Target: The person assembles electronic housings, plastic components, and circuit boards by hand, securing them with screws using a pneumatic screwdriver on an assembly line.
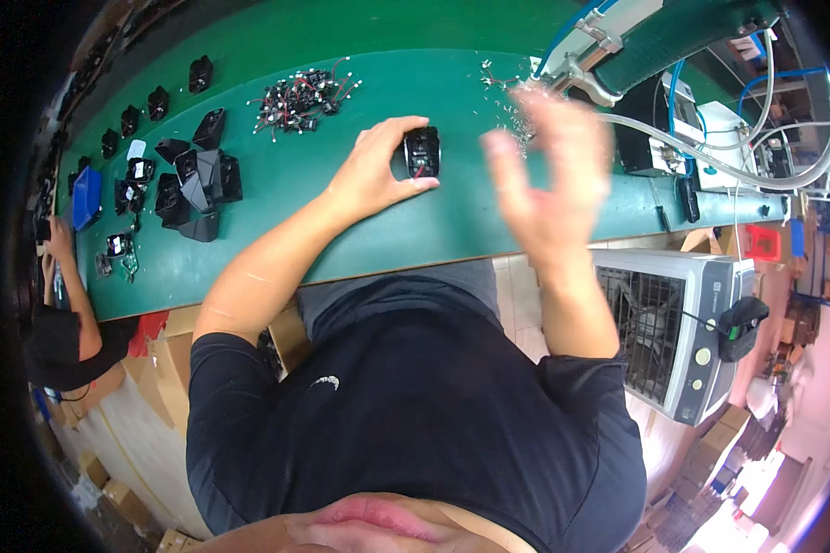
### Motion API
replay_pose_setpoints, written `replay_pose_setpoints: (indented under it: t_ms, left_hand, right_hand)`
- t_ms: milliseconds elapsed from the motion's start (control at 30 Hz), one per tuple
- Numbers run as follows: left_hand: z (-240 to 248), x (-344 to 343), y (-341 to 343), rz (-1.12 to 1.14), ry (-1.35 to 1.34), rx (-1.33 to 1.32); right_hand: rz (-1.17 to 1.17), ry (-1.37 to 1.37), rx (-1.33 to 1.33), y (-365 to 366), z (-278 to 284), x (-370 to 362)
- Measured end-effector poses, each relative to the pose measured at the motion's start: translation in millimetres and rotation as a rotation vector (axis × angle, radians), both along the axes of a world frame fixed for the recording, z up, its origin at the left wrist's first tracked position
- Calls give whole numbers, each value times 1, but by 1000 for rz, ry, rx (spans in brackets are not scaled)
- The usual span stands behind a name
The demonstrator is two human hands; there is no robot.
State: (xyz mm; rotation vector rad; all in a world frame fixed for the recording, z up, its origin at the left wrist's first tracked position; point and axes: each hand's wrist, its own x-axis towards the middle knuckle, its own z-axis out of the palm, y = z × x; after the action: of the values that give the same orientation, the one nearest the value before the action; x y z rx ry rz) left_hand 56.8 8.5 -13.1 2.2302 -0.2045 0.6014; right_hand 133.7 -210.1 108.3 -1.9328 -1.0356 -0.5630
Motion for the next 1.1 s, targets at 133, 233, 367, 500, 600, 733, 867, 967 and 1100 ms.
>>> replay_pose_setpoints:
  t_ms: [133,233,367,500,600,733,867,967,1100]
  left_hand:
    - [4,-2,5,3,5,-1]
    - [7,0,2,-27,4,36]
    - [4,3,2,-30,26,78]
    - [0,-1,5,-38,31,94]
    - [4,-1,4,-30,50,111]
    - [7,-1,2,-31,61,109]
    - [6,-1,0,-19,23,100]
    - [7,-3,3,-29,87,120]
    - [10,-3,2,-13,90,150]
  right_hand:
    - [-169,-246,429,20,77,45]
    - [35,359,505,29,114,67]
    - [519,440,753,47,114,48]
    - [302,303,991,84,94,27]
    - [591,456,877,73,66,22]
    - [524,699,853,71,45,13]
    - [503,663,767,67,25,22]
    - [421,645,733,69,35,20]
    - [532,574,792,71,46,27]
